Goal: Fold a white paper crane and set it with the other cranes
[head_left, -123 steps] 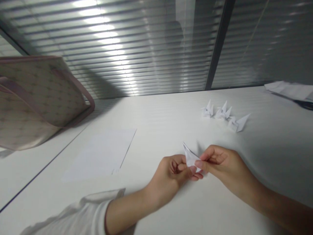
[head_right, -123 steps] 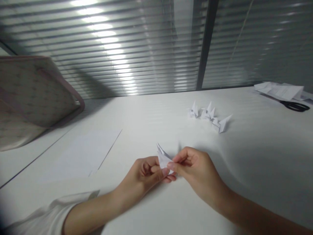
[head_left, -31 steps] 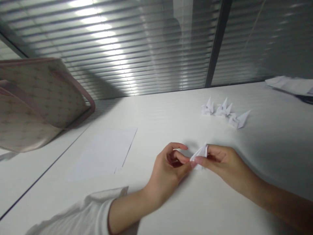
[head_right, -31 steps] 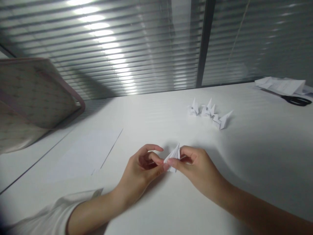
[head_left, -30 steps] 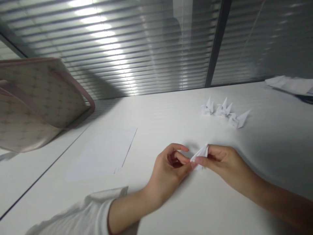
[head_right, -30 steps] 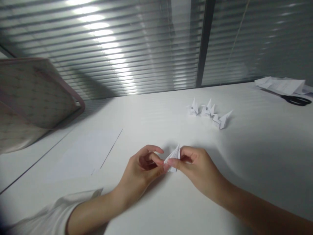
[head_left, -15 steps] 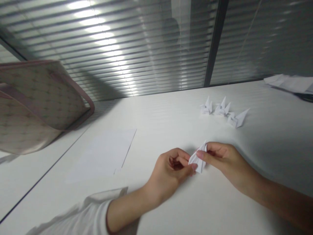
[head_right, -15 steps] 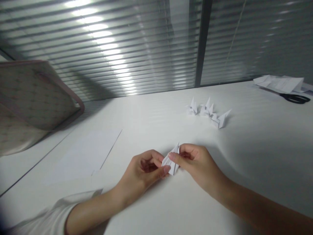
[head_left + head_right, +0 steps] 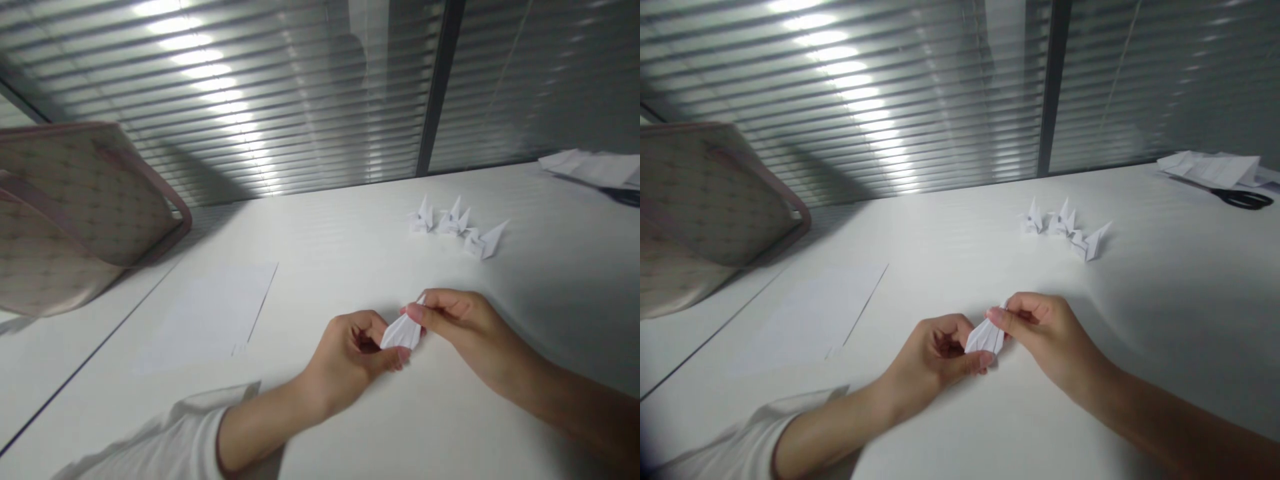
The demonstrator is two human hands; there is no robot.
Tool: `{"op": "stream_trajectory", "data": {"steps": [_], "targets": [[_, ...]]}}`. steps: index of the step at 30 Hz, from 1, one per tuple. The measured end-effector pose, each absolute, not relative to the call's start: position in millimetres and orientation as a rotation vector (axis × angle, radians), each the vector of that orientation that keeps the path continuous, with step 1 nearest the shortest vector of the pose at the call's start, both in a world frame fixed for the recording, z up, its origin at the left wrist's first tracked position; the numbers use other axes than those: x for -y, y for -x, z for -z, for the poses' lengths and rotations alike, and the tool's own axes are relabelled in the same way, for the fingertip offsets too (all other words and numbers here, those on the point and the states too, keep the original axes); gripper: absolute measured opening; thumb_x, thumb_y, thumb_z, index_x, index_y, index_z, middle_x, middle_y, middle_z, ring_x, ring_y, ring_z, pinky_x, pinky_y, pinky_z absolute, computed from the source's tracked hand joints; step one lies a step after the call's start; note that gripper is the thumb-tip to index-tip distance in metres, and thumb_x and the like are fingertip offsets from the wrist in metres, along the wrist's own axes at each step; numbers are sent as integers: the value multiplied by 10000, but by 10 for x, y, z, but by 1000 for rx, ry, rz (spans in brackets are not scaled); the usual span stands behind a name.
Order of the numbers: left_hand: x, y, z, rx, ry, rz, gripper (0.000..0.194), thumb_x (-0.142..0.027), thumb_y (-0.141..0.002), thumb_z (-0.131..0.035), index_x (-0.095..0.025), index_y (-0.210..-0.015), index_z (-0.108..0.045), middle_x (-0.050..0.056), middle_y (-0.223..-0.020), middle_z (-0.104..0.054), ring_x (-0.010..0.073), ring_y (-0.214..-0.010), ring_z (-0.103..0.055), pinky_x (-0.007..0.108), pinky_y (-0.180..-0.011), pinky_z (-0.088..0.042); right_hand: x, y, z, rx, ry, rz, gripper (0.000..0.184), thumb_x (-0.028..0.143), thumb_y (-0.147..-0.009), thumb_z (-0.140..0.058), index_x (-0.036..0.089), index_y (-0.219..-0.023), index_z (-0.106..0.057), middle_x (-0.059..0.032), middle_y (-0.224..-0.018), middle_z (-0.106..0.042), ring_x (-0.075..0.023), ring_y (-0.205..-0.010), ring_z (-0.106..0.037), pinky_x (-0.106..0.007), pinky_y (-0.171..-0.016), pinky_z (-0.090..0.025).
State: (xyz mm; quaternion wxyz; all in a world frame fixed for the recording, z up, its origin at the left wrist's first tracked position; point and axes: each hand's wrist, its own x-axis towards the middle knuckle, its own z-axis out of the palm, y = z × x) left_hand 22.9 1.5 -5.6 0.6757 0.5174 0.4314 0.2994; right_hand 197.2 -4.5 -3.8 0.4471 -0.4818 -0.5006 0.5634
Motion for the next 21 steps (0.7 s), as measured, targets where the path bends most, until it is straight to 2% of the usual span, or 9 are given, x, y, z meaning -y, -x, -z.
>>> {"op": "stream_trajectory", "data": {"steps": [3, 6, 9, 12, 15, 21], "targets": [[-27, -228, 36, -939, -1146, -679, 237, -225, -657, -794, -112, -635, -586, 11, -583, -641, 93, -540, -558, 204, -541, -418, 25, -2004, 73, 1243, 1188, -1377, 312, 430, -775, -661, 182, -595, -600, 18, -582, -582, -125, -591, -512, -242, -588, -408], [-43, -222, 15, -933, -1095, -791, 240, -237, -694, -777, -118, -777, -586, -1, -584, -639, 88, -512, -554, 201, -524, -448, -2, -2032, 128, 1226, 1156, -1345, 296, 426, -787, -661, 187, -618, -613, 3, -653, -614, -139, -654, -545, -254, -631, -426], [-56, -212, -6, -952, -1052, -958, 309, -233, -730, -752, -180, -859, -476, -46, -579, -608, 104, -488, -559, 205, -463, -463, -5, -2042, 153, 1192, 1097, -1388, 225, 402, -759, -703, 191, -835, -687, -2, -685, -639, -150, -677, -581, -270, -658, -460], [-61, -206, -20, -933, -1088, -1015, 292, -232, -785, -700, -208, -852, -416, -58, -607, -584, 114, -523, -570, 210, -459, -479, 13, -2033, 137, 1160, 1028, -1494, 307, 322, -704, -766, 203, -973, -679, 0, -728, -678, -148, -703, -615, -268, -682, -491], [-60, -201, -12, -902, -1160, -992, 213, -228, -837, -639, -193, -819, -429, -41, -644, -573, 102, -554, -558, 218, -515, -480, 24, -2024, 114, 1180, 963, -1518, 292, 303, -711, -769, 217, -974, -676, 4, -742, -697, -135, -716, -634, -250, -700, -504], [-72, -188, 41, -837, -1253, -953, 152, -235, -855, -610, -172, -843, -472, 0, -727, -588, 124, -651, -566, 262, -624, -461, 39, -2010, 91, 1274, 821, -1473, 242, 390, -746, -734, 228, -922, -692, -25, -824, -720, -147, -714, -667, -262, -691, -536]]}}
